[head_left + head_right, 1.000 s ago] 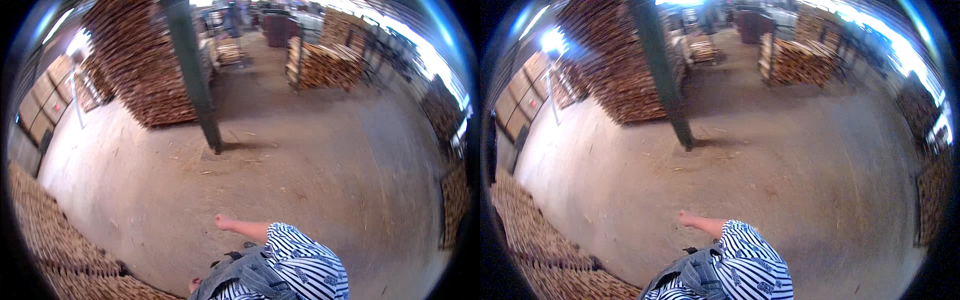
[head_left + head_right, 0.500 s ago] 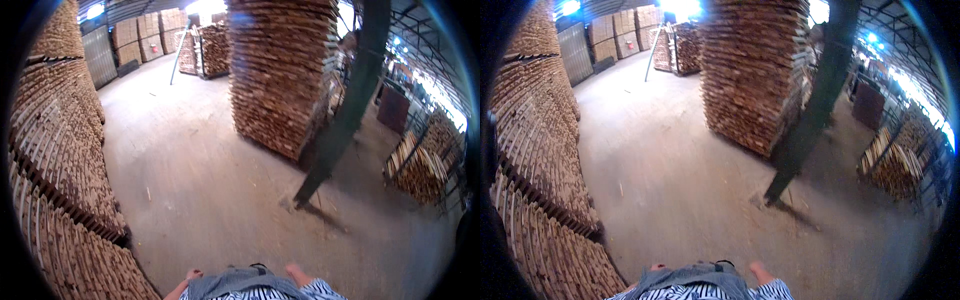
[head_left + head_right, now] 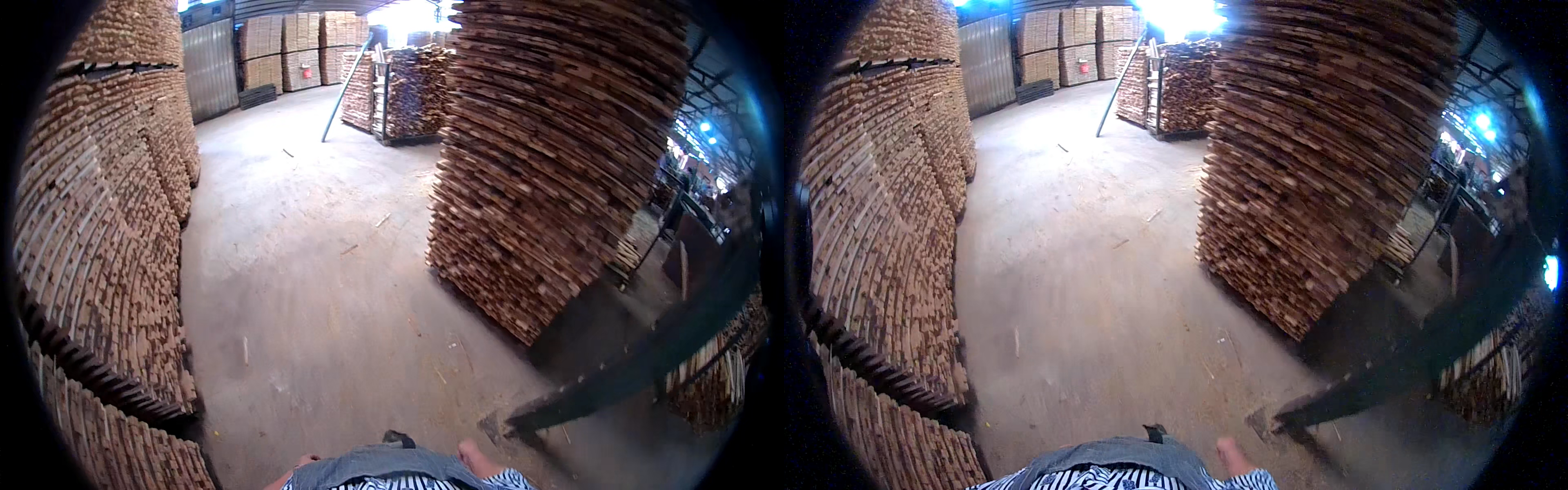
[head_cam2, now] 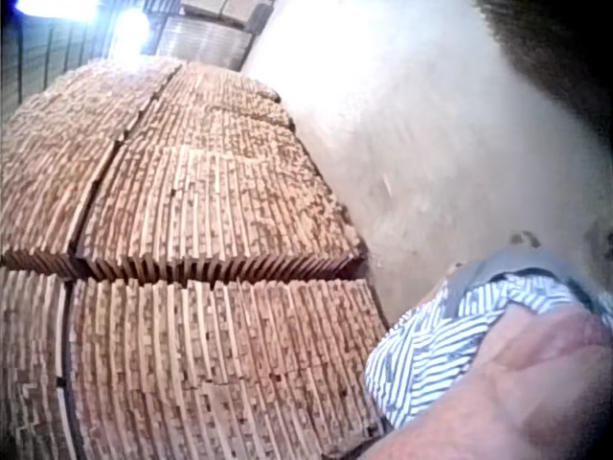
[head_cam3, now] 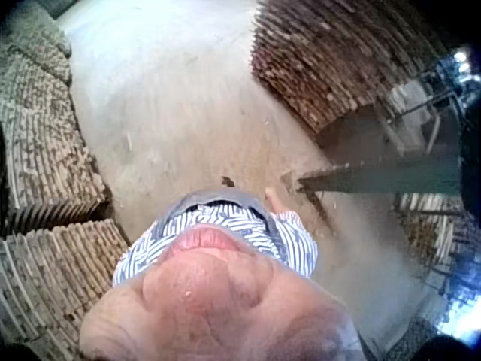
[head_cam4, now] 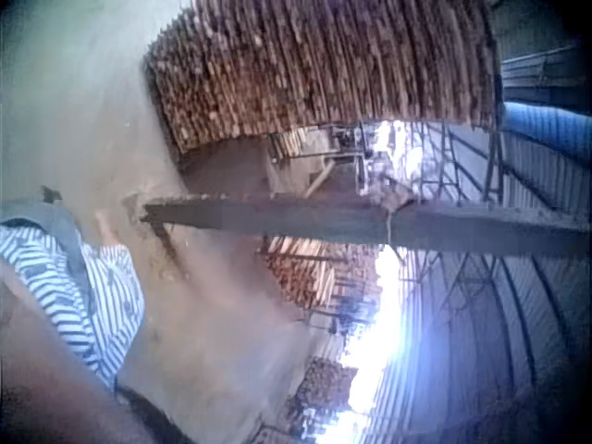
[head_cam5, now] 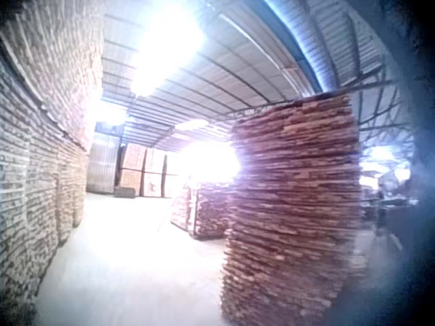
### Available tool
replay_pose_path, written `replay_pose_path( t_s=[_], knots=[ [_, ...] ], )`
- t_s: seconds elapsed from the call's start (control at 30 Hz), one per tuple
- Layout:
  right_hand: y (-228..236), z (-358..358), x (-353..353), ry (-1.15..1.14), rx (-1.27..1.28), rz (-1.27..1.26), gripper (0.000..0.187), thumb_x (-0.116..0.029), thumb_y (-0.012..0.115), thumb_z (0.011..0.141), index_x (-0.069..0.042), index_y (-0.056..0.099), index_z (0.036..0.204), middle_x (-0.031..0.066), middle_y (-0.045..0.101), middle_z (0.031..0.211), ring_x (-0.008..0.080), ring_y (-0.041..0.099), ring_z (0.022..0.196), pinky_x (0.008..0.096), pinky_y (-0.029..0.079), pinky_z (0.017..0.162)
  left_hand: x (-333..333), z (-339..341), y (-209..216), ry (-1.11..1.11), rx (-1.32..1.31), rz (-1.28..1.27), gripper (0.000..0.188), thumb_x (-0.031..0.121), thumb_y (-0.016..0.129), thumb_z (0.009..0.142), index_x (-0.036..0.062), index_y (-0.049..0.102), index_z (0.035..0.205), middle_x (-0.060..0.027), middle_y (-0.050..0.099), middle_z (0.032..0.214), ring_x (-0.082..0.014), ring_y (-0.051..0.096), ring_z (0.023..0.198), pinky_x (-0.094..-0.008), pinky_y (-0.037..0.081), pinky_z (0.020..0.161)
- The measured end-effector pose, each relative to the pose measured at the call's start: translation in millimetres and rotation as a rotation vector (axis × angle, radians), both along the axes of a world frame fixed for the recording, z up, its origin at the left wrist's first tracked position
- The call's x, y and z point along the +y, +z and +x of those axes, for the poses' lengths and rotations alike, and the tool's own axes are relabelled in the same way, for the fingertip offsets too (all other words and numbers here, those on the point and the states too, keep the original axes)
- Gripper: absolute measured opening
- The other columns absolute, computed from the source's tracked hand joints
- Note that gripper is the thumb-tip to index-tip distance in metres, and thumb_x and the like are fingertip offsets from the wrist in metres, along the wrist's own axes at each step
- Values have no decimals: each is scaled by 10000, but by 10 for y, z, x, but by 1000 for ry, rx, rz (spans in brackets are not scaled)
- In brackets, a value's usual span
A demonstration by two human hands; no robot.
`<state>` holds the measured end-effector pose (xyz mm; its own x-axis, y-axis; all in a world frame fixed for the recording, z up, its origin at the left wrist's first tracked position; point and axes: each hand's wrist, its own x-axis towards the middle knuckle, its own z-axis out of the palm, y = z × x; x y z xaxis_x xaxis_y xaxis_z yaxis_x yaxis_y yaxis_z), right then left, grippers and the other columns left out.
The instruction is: The person walks through a lumber warehouse and puts on a pair of work gloves. They then pick up a wooden pallet and place it on top of a stack of lumber. Finally, they begin picking up loose wooden planks from a pile and arranging them neatly on the pallet.
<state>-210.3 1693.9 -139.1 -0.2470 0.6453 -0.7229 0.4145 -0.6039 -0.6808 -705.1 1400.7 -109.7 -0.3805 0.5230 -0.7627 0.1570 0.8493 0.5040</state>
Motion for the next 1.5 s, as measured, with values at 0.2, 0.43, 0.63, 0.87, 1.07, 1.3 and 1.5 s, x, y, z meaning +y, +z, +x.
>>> replay_pose_path(
  t_s=[0.2,0.43,0.63,0.87,1.07,1.3,1.5],
  knots=[
    [594,-2812,2682,139,-124,344,226,-156,523,929,-45,565,1120,37,577,712,136,545,558,310,396,453,1511,-622,694,297,-26,96,453,436,766,778,99,746,1080,-56,739,994,-176,693,968,-326,538,872],
    [1600,-5034,3687,146,352,229,216,-211,530,991,-74,550,1157,14,590,819,116,580,699,278,464,563,2696,-1881,587,287,20,-26,364,340,735,821,84,716,1080,-93,723,942,-195,689,880,-339,547,792],
    [-150,-3441,4379,428,-456,288,260,-260,565,874,-43,702,921,134,703,818,269,624,617,457,464,562,4688,-3175,214,-18,23,-85,273,240,703,868,67,686,1078,-129,706,897,-212,685,784,-352,558,703],
    [-754,-2682,5358,840,-543,708,161,-188,649,795,-59,676,889,160,647,878,282,612,750,399,495,702,7294,-4572,357,463,-357,114,197,68,569,938,43,576,1133,-124,602,748,-220,619,639,-370,515,517],
    [-753,-4659,7438,499,-231,242,185,-174,553,899,-52,668,976,135,590,852,261,562,717,375,440,669,8792,-5237,189,396,-348,188,205,85,583,920,12,562,1110,-148,639,827,-267,670,727,-380,557,604],
    [806,-8343,10796,395,22,475,332,-217,513,956,-8,550,1211,111,639,856,180,586,687,323,478,580,10206,-6110,292,199,-59,41,230,216,698,871,53,699,1033,-150,711,1035,-221,712,858,-362,580,736],
    [1357,-9731,12213,41,350,310,232,-243,517,976,-59,579,1104,21,548,738,119,529,635,290,431,553,11454,-7117,378,161,33,-59,288,218,688,884,61,660,1123,-147,705,1044,-227,702,872,-361,573,766]
  ],
)
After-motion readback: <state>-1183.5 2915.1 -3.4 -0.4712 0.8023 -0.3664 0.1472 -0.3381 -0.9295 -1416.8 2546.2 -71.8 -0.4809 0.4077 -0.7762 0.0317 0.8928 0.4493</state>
